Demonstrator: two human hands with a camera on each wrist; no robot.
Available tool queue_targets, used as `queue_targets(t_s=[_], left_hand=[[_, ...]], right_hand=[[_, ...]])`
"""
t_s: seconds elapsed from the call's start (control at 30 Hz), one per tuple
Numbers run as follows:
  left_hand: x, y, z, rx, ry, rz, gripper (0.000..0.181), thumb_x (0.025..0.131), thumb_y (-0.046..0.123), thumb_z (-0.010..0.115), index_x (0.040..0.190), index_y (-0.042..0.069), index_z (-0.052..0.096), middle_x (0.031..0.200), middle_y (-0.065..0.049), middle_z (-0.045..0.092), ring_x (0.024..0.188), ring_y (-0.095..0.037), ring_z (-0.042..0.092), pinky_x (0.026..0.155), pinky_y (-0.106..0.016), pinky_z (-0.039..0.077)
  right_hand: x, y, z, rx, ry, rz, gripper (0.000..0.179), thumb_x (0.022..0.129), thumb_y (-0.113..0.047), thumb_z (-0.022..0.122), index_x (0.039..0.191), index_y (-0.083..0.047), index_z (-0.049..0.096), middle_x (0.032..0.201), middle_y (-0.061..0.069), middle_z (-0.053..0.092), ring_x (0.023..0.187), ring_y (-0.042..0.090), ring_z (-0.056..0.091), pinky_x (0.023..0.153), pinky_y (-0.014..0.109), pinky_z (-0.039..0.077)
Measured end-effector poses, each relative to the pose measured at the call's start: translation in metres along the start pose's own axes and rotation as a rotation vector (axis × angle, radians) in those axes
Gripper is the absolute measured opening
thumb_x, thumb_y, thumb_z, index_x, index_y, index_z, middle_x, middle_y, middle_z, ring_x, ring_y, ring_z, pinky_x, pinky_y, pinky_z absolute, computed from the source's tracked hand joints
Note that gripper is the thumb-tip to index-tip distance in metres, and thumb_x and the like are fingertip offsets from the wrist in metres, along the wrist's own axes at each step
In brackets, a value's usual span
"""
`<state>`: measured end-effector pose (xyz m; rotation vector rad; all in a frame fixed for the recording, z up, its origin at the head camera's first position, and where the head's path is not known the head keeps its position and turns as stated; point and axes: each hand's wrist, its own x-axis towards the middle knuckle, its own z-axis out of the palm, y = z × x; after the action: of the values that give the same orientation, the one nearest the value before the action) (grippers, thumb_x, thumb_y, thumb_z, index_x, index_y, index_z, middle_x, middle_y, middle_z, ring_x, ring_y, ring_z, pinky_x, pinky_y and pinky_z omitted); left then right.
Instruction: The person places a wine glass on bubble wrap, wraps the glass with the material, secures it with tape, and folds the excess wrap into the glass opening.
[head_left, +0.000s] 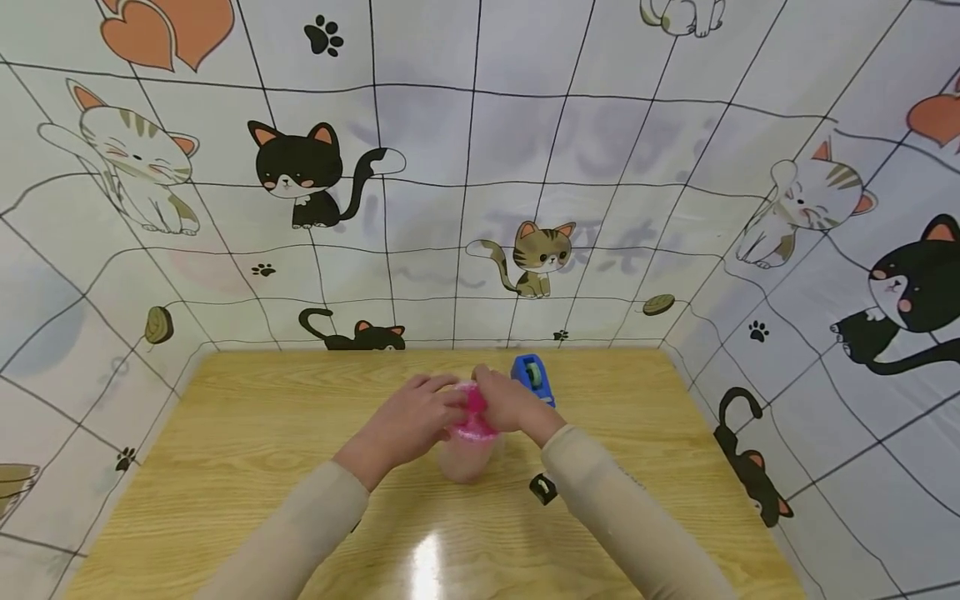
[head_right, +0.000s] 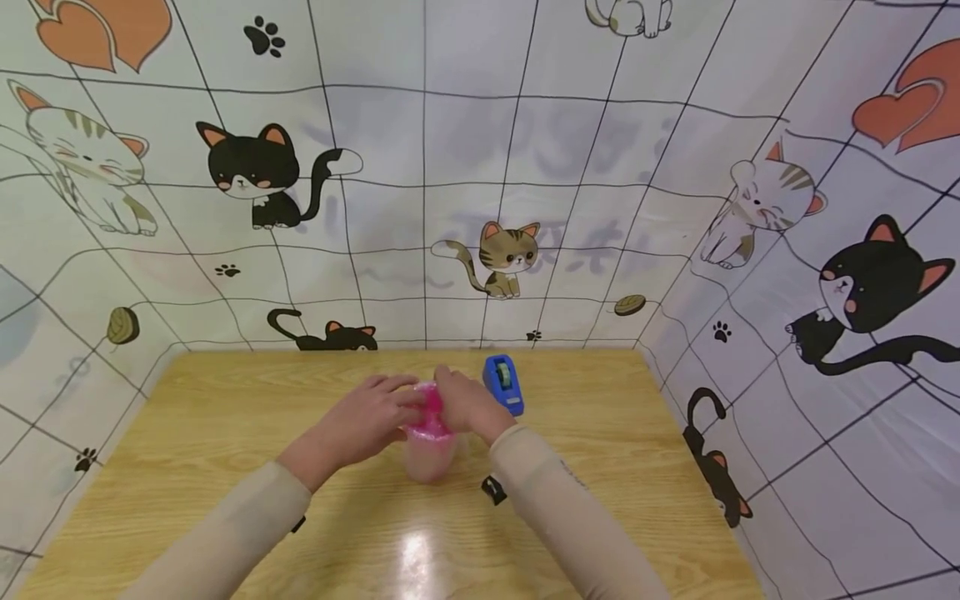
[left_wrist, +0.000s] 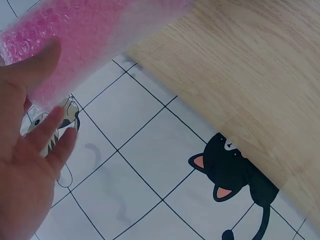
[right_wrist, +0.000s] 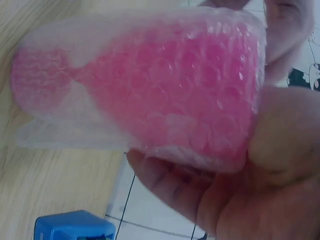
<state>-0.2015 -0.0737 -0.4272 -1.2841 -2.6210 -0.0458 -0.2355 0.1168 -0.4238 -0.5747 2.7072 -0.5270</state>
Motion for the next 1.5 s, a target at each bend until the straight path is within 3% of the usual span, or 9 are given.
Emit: queue_targets(t_s=[0.23,0.43,0.6,0.7,0.8,0.93,1.13,1.33,1.5], left_hand=[[0.011,0.005,0.000,-0.074,-0.086,-0.010,0.016,0.082,0.031,0.077,0.098,0.026,0.073,0.100,0.014,0.072,0.092,-0.015,0.066,0.087,-0.038,0.055],[0.018,0.008,0.003,-0.086,-0.178,-0.058,0.014,0.086,0.036,0.072,0.096,0.025,0.073,0.092,0.012,0.071,0.084,-0.015,0.066,0.084,-0.041,0.055],[0.018,0.009,0.006,-0.101,-0.168,-0.101,0.018,0.086,0.041,0.072,0.096,0.026,0.073,0.086,0.009,0.069,0.079,-0.018,0.065,0.080,-0.041,0.055],[0.017,0.010,0.006,-0.112,-0.164,-0.122,0.022,0.086,0.042,0.071,0.096,0.023,0.069,0.085,0.010,0.068,0.077,-0.017,0.063,0.078,-0.039,0.054],[0.016,0.011,0.005,-0.116,-0.160,-0.139,0.029,0.086,0.043,0.071,0.099,0.020,0.063,0.087,0.008,0.068,0.080,-0.016,0.064,0.083,-0.039,0.055],[0.015,0.012,0.006,-0.112,-0.148,-0.155,0.039,0.085,0.045,0.071,0.110,0.017,0.061,0.097,0.004,0.072,0.088,-0.019,0.068,0.089,-0.041,0.055],[0.013,0.012,0.011,-0.096,-0.081,-0.147,0.044,0.085,0.048,0.070,0.108,0.015,0.054,0.090,0.004,0.068,0.077,-0.018,0.064,0.081,-0.037,0.055],[0.005,0.009,0.017,-0.122,0.017,-0.110,0.044,0.081,0.044,0.075,0.107,0.017,0.051,0.093,0.007,0.060,0.067,-0.015,0.057,0.069,-0.031,0.053],[-0.001,0.007,0.018,-0.008,0.098,-0.033,0.057,0.072,0.029,0.086,0.120,0.017,0.056,0.120,0.003,0.061,0.103,-0.023,0.065,0.087,-0.038,0.055]], right_hand=[[-0.013,0.007,-0.005,0.055,0.027,-0.091,0.037,0.099,-0.013,0.054,0.133,-0.003,0.043,0.123,0.015,0.061,0.101,0.023,0.061,0.090,0.040,0.054],[-0.021,0.011,-0.004,0.004,0.112,-0.139,0.040,0.102,-0.017,0.050,0.139,-0.003,0.043,0.135,0.015,0.056,0.123,0.030,0.056,0.104,0.044,0.048],[-0.030,0.012,-0.008,-0.174,0.289,-0.285,0.030,0.093,-0.003,0.056,0.122,-0.008,0.061,0.123,0.005,0.061,0.118,0.023,0.057,0.101,0.038,0.050],[-0.036,0.015,-0.009,-0.339,0.327,-0.399,0.034,0.083,0.003,0.057,0.111,-0.012,0.068,0.114,-0.001,0.065,0.113,0.018,0.059,0.101,0.035,0.050],[-0.041,0.019,-0.007,-0.453,0.271,-0.458,0.041,0.078,0.001,0.058,0.113,-0.017,0.069,0.118,-0.005,0.067,0.119,0.016,0.058,0.105,0.038,0.047],[-0.043,0.022,0.001,-0.521,0.211,-0.474,0.039,0.083,-0.007,0.063,0.120,-0.018,0.067,0.123,-0.005,0.067,0.122,0.015,0.057,0.103,0.040,0.046],[-0.038,0.016,0.011,-0.541,0.149,-0.414,0.038,0.083,-0.027,0.078,0.118,-0.018,0.067,0.121,-0.004,0.068,0.117,0.015,0.061,0.100,0.040,0.048],[-0.032,0.006,0.010,-0.565,0.111,-0.371,0.014,0.082,-0.025,0.077,0.091,-0.018,0.068,0.087,-0.006,0.070,0.085,0.014,0.066,0.089,0.041,0.052],[-0.028,0.003,0.007,-0.589,0.018,-0.331,0.013,0.084,-0.022,0.074,0.076,-0.017,0.065,0.074,-0.006,0.068,0.081,0.015,0.066,0.102,0.048,0.045]])
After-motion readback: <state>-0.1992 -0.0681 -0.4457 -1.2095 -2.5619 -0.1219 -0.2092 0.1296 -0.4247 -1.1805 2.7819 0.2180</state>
